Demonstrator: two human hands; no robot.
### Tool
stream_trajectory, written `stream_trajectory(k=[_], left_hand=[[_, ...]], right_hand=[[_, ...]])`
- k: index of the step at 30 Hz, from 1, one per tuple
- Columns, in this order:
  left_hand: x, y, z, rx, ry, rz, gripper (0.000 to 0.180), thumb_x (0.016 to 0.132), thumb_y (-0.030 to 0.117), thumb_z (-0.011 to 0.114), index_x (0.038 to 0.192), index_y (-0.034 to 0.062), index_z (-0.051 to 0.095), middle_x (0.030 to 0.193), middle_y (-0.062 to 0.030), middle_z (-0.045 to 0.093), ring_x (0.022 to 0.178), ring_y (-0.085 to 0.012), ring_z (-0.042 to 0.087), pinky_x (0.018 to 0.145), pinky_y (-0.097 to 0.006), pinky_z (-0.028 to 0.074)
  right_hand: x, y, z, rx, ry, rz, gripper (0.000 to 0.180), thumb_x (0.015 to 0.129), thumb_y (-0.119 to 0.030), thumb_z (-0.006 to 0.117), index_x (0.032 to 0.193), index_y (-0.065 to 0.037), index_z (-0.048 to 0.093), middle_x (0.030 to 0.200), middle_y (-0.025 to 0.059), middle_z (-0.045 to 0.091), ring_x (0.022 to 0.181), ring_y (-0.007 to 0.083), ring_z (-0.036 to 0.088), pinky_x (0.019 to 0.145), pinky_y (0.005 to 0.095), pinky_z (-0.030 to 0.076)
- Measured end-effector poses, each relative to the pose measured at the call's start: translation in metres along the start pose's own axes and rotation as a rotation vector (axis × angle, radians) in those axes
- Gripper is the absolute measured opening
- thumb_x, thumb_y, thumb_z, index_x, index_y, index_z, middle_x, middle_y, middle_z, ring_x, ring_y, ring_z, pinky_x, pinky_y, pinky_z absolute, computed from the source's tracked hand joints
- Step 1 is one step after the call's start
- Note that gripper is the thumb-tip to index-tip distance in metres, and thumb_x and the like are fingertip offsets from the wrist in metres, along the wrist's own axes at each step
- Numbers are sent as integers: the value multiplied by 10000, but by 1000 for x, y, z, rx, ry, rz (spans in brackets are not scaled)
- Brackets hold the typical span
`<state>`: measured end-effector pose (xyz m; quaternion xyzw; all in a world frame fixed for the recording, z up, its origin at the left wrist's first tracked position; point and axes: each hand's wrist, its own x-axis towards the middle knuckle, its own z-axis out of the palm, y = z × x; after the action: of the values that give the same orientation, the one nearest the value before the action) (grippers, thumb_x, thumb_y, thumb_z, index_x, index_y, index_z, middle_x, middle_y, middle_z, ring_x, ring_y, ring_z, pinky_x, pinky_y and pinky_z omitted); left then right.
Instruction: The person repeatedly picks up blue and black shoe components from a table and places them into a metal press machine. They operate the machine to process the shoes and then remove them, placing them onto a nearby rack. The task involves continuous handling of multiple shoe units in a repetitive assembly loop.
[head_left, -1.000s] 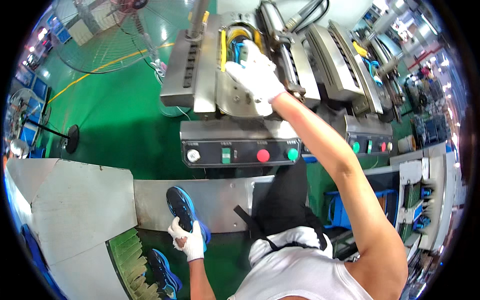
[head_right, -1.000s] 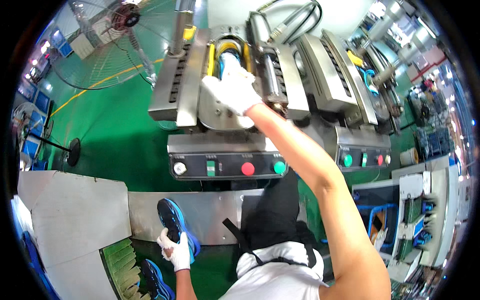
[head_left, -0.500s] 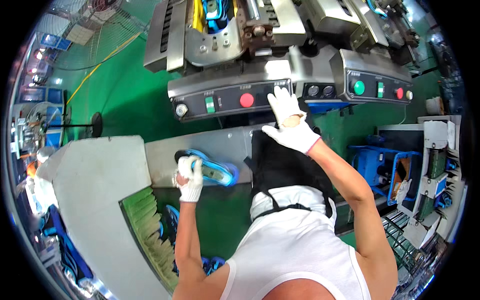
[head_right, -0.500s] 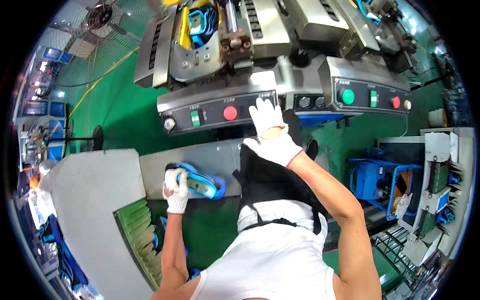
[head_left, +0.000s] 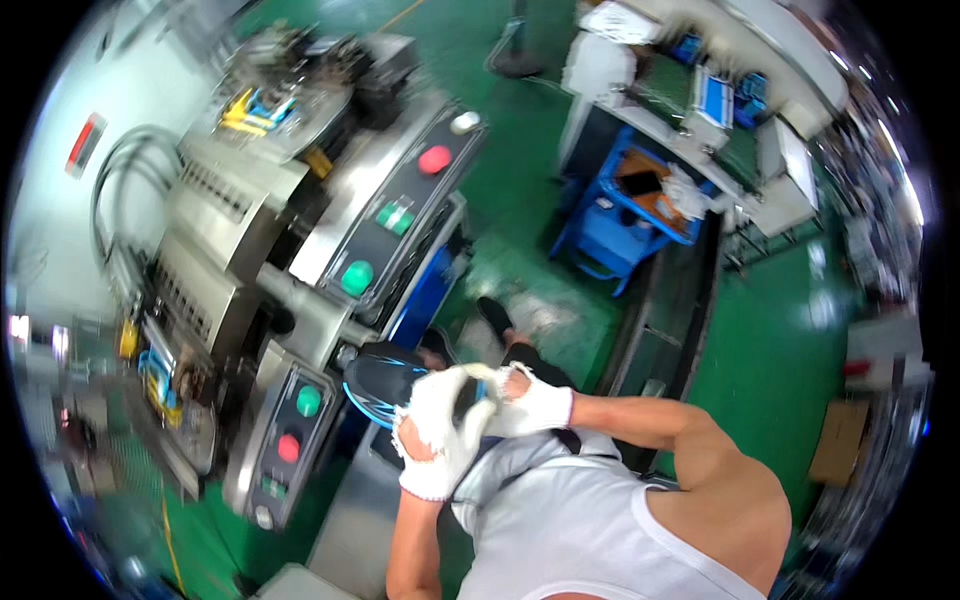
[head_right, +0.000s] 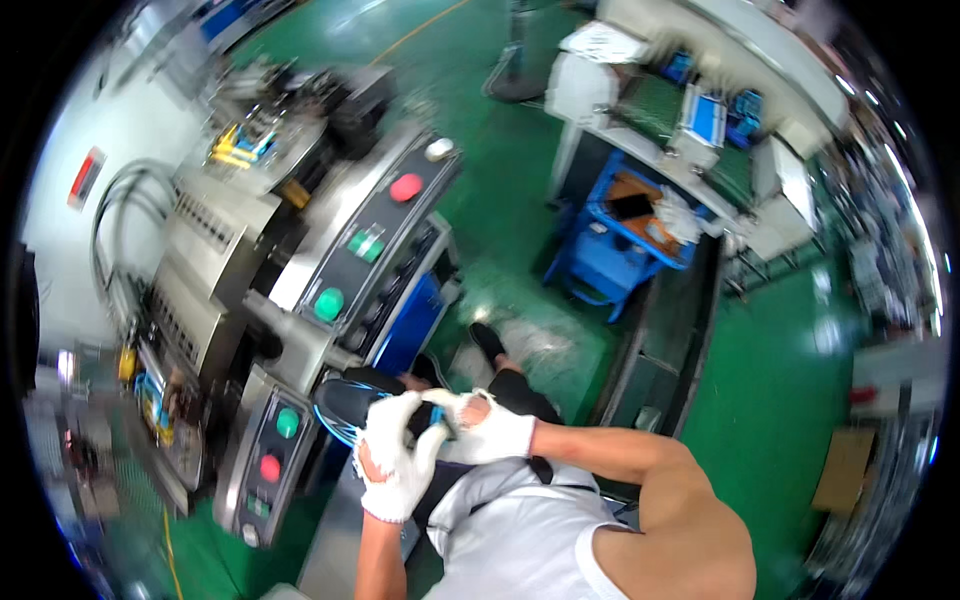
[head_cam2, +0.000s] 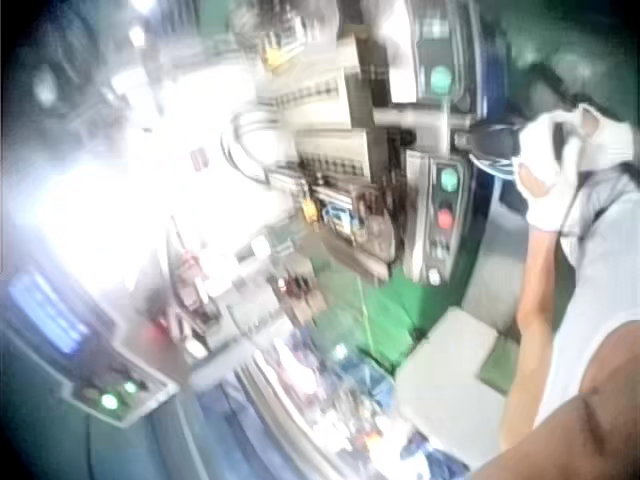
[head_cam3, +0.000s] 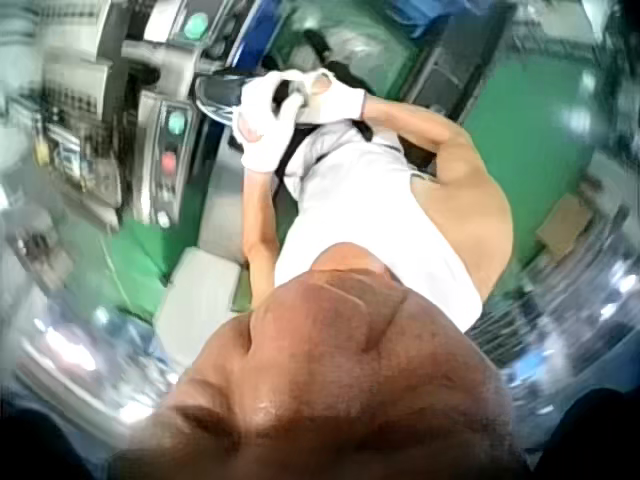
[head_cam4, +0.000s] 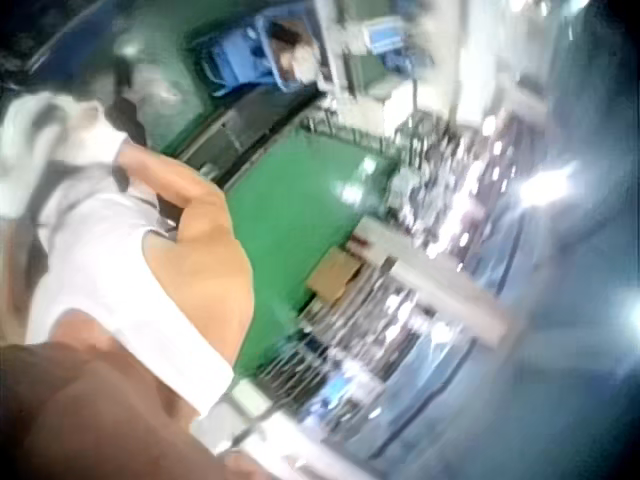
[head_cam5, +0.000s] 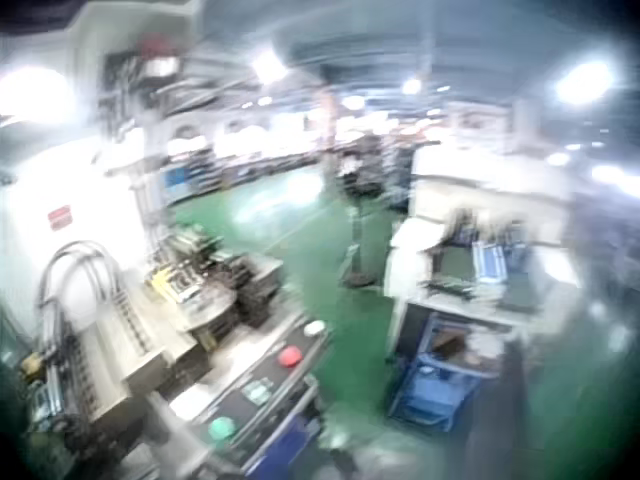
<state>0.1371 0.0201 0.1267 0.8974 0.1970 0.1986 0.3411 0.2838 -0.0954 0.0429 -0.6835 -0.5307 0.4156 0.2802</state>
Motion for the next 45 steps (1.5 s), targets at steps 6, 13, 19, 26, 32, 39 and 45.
stream_trajectory(k=[6, 13, 19, 26, 32, 39, 45], left_hand=[[40, -7, 46, -142, -36, 267, 690, 774, 24, 875, 1402, -1, 590, 1392, -225, 595, 1082, -312, 691, 818, -356, 644], [39, -38, 82, -148, -200, 53, 621, 810, -9, 844, 1378, -11, 593, 1358, -220, 595, 1103, -325, 690, 829, -352, 627], [24, -64, 95, -120, -250, -191, 602, 841, 27, 841, 1389, -18, 597, 1367, -215, 589, 1050, -301, 709, 826, -359, 631], [-8, -71, 105, -79, -174, -507, 592, 861, 33, 828, 1402, 17, 586, 1354, -219, 595, 993, -277, 716, 783, -343, 633], [-11, -73, 92, -4, -140, -472, 456, 909, 64, 786, 1336, 9, 635, 1252, -191, 659, 967, -288, 738, 801, -384, 622], [-145, -92, 32, 160, 246, -835, 267, 975, 174, 725, 1187, 12, 719, 1160, -199, 724, 1067, -373, 716, 947, -436, 566], [-417, -61, 22, 297, 693, -1583, 327, 1010, 273, 681, 1230, 33, 711, 1195, -225, 727, 1132, -387, 704, 1010, -446, 541]], right_hand=[[-113, 103, -78, 314, 660, 537, 1006, 737, -611, 890, 1334, 128, 560, 1130, 287, 728, 1120, 336, 699, 1022, 433, 538], [-82, 167, -350, 54, 1460, 538, 884, 842, -603, 806, 1360, 94, 641, 1355, 285, 687, 1246, 327, 678, 1044, 407, 522], [-45, 222, -578, -185, 1479, 752, 508, 780, -397, 823, 1079, 11, 778, 1016, 170, 774, 918, 248, 726, 840, 393, 580], [0, 283, -680, -114, 1335, 636, 325, 829, -219, 767, 1127, -94, 730, 1210, 168, 717, 1079, 338, 684, 876, 588, 575], [-4, 331, -682, 15, 1413, 428, 699, 920, -570, 761, 1409, -76, 690, 1420, 140, 674, 1260, 284, 618, 1074, 443, 486], [38, 247, -262, 527, 913, 4, 554, 1079, -301, 644, 1468, 78, 535, 1453, 252, 615, 1236, 367, 658, 1098, 486, 523], [108, 105, -6, 768, 154, 206, 559, 1088, -226, 653, 1507, 100, 479, 1454, 274, 622, 1239, 346, 694, 917, 391, 646]])
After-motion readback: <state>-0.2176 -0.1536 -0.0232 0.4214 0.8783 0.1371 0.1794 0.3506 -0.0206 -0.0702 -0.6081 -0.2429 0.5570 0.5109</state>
